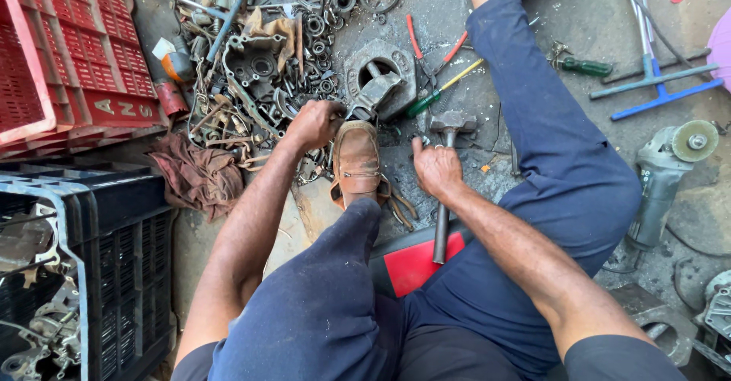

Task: The person sits on the floor and uses a hammer to strike a metal part held in a vise. They repeatedly adjust the part and hammer it, occasionally using pliers to grip or reposition the metal piece.

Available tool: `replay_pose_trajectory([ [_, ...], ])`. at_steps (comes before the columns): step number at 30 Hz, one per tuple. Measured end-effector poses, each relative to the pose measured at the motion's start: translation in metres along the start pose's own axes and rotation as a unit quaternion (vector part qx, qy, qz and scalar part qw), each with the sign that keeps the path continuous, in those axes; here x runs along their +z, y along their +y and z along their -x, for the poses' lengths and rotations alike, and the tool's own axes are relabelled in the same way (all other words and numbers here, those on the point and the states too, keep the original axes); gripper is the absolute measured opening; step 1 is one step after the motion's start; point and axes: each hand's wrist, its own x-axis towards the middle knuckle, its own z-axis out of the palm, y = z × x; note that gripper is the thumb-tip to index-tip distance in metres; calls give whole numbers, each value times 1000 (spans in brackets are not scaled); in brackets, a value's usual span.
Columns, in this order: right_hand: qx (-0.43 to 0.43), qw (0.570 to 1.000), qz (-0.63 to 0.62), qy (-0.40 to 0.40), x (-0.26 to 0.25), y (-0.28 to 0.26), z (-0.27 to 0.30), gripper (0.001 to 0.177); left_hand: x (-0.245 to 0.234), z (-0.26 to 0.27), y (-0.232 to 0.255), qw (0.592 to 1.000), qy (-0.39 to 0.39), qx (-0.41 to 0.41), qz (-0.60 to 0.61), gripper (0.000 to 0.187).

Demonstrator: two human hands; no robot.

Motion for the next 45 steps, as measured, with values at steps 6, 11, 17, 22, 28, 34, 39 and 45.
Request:
replay_pose_trajectory([
  [6,126,955,-260,-61,-48,0,4,59,0,-2,-5,1000,22,16,11,31],
  [11,140,936,-322,-23,-62,3,5,67,-1,-14,-13,998,60,-18,9,30],
  [17,143,928,-338,64,-74,8,15,61,-1,-21,-18,998,59,11,1,26],
  [22,160,916,-364,55,-90,9,17,56,7,-4,-10,999,28,6,38,28],
  [28,99,903,-387,160,-99,11,21,46,3,-3,-3,999,39,25,18,27],
  [34,66,846,-449,280,-120,30,7,26,13,4,1,998,67,-14,6,28],
  [39,-17,804,-438,402,-157,32,-7,28,22,8,0,996,84,-9,26,27],
  [45,-34,812,-375,446,-178,22,-23,30,21,6,-3,993,94,-17,73,27],
])
